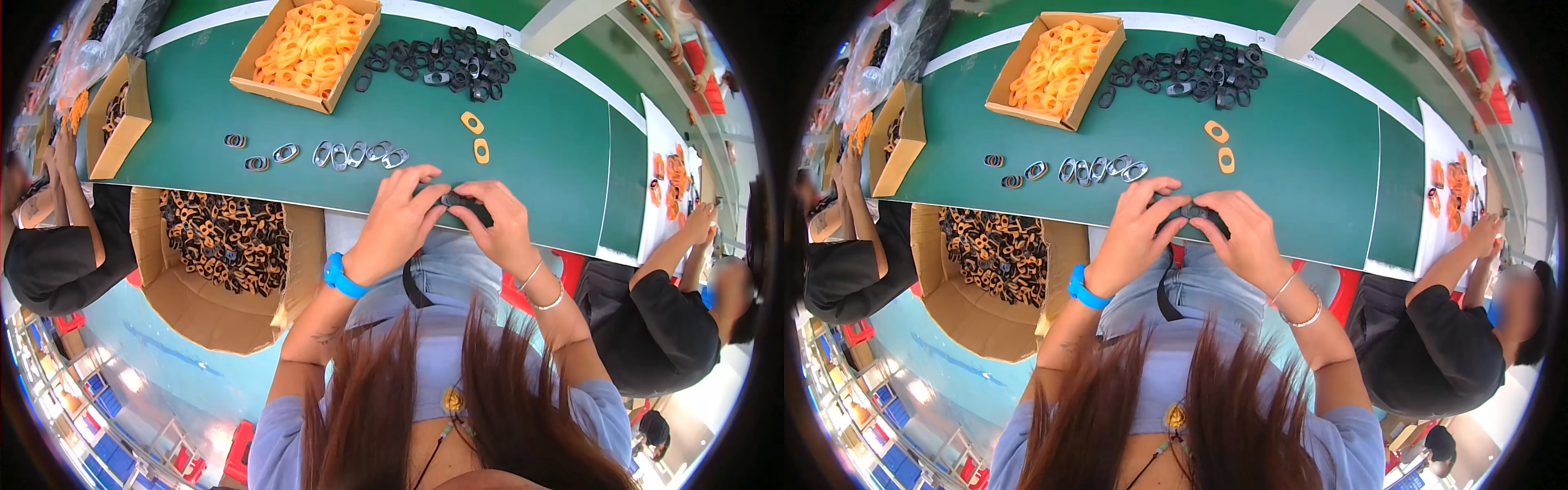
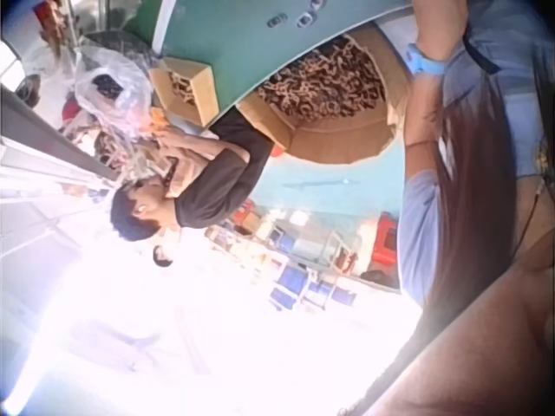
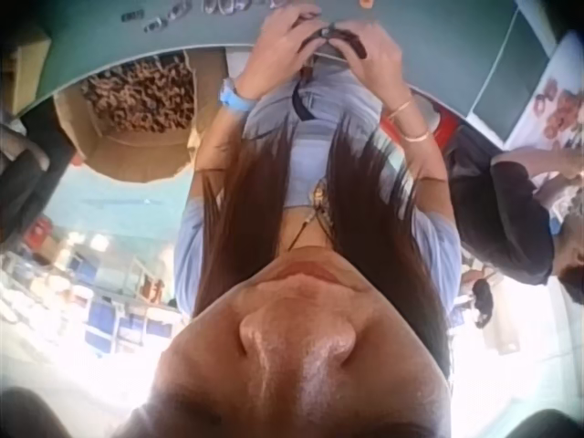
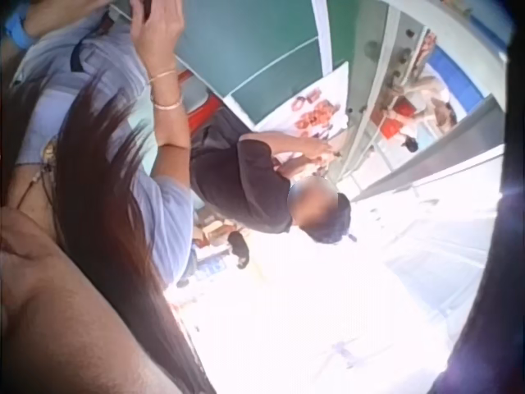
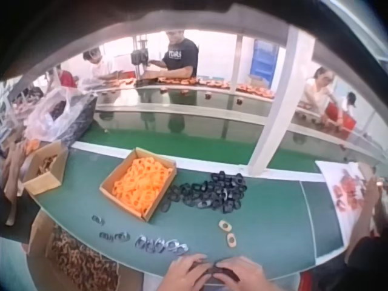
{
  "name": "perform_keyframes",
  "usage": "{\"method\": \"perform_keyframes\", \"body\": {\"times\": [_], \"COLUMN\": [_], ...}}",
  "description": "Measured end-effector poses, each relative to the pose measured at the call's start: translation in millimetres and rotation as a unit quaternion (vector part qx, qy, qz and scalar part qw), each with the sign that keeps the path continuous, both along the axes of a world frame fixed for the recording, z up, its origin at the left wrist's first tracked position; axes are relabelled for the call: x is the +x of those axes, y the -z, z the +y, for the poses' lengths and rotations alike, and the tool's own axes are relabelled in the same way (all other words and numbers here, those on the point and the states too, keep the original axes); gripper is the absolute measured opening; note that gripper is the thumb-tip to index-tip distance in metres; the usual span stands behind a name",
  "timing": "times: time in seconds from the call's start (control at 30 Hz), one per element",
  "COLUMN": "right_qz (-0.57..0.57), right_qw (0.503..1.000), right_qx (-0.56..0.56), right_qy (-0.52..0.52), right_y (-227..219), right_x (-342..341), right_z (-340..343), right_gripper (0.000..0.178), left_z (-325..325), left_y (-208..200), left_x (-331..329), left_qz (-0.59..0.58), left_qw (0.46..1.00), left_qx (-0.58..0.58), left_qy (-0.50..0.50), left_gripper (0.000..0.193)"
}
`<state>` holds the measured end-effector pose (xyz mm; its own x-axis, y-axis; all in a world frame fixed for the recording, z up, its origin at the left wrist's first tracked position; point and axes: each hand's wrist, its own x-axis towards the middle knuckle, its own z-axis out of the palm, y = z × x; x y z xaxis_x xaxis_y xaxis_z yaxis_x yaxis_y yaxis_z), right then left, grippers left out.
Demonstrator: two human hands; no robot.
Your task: Manually assembling small black and orange plastic components on an industrial production line.
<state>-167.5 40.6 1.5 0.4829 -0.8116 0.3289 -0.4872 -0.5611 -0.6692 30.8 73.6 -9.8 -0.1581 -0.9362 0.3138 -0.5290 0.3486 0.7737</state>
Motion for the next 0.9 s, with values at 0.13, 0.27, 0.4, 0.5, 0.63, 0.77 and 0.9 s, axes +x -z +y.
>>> {"method": "perform_keyframes", "body": {"times": [0.13,0.27,0.4,0.5,0.63,0.77,0.9], "right_qz": [-0.057,-0.042,0.049,0.059,0.049,0.082,0.065], "right_qw": [0.996,0.994,0.991,0.992,0.996,0.995,0.997], "right_qx": [0.065,0.057,-0.03,0.021,0.048,0.032,0.021], "right_qy": [0.009,0.083,0.12,0.108,0.06,-0.055,-0.039], "right_y": [-8.0,-15.8,-17.7,-10.7,-26.0,-26.7,-32.4], "right_x": [5.5,-1.1,7.3,10.5,18.5,20.9,29.4], "right_z": [1.2,-34.0,-71.5,-85.1,-68.2,-48.4,-92.8], "right_gripper": [0.036,0.027,0.023,0.021,0.018,0.016,0.019], "left_z": [2.4,14.0,24.7,25.5,26.5,21.5,8.3], "left_y": [-0.4,-10.5,-4.9,-3.9,-10.5,-10.6,-5.1], "left_x": [3.3,21.5,53.7,66.1,59.3,43.3,14.0], "left_qz": [-0.026,-0.027,-0.064,-0.094,-0.092,-0.06,-0.04], "left_qw": [0.999,0.997,0.985,0.979,0.974,0.978,0.994], "left_qx": [-0.025,-0.047,-0.054,-0.032,-0.044,-0.095,-0.078], "left_qy": [0.012,-0.055,-0.152,-0.181,-0.2,-0.175,-0.069], "left_gripper": [0.028,0.031,0.033,0.037,0.044,0.043,0.039]}}
